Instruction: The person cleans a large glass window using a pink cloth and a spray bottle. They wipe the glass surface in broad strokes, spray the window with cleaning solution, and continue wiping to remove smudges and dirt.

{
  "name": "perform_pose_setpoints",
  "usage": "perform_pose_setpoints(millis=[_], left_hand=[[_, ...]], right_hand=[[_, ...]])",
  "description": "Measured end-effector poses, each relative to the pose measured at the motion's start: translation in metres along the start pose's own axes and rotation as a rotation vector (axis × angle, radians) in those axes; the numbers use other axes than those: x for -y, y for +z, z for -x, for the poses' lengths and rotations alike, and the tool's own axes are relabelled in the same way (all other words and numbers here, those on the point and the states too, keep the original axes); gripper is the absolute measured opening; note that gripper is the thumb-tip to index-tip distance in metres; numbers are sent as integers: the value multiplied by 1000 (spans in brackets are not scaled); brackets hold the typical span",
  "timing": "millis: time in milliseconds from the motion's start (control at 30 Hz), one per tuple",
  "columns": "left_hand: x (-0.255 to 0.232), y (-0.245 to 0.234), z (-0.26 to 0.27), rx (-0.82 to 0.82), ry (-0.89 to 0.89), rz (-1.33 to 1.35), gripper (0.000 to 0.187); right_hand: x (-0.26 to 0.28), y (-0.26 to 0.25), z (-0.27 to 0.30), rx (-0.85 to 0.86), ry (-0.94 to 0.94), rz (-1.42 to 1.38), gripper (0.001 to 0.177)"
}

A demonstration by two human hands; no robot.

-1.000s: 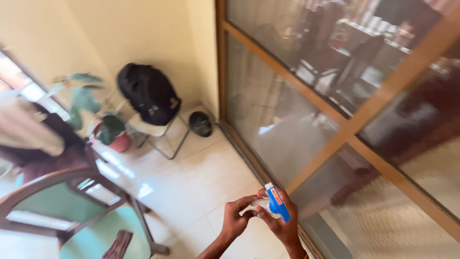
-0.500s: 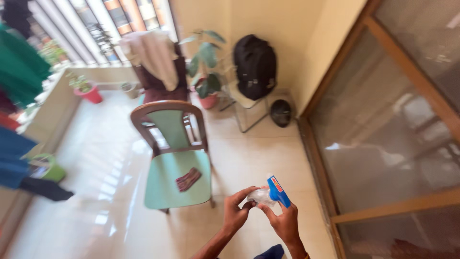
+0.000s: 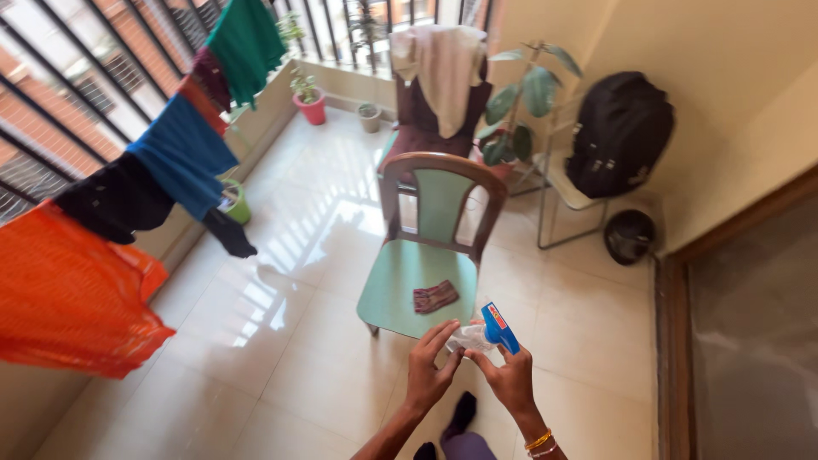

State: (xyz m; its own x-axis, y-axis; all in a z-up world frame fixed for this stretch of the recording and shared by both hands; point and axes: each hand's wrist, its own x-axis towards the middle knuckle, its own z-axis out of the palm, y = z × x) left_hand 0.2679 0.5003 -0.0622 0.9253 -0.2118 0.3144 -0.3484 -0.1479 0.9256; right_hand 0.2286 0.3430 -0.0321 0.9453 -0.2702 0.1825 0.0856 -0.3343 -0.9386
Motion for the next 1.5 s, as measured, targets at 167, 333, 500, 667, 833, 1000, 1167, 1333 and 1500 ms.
perform_pose_setpoints(millis=[167,333,500,667,833,1000,1167,1333,1500], left_hand=[[29,-12,-27,-111,-45,-130,52],[68,-16,-67,-134,-62,-161,54],[114,-8,-110,-101,-130,-38,55],[175,3,-152,-37,-285,-18,58],[265,23,-182,-1,-121,-154,64],[325,38,-210,90,-256,-72,71],[375,47,-226,123,-336,-62,75],[422,57,-231,138,-421,-16,78],[463,66,-228,146,-432,-15,77]], right_hand=[[-10,31,-52,102,-25,-65,52],[-32,57,-105,141,-78,48,48],[-85,76,-158,107,-102,150,46],[-146,98,-210,78,-21,130,43],[-201,123,-250,51,116,102,43],[-269,149,-282,17,139,190,45],[-332,174,-298,21,150,157,46],[-387,194,-306,43,203,243,50],[-432,211,-308,24,148,210,51]])
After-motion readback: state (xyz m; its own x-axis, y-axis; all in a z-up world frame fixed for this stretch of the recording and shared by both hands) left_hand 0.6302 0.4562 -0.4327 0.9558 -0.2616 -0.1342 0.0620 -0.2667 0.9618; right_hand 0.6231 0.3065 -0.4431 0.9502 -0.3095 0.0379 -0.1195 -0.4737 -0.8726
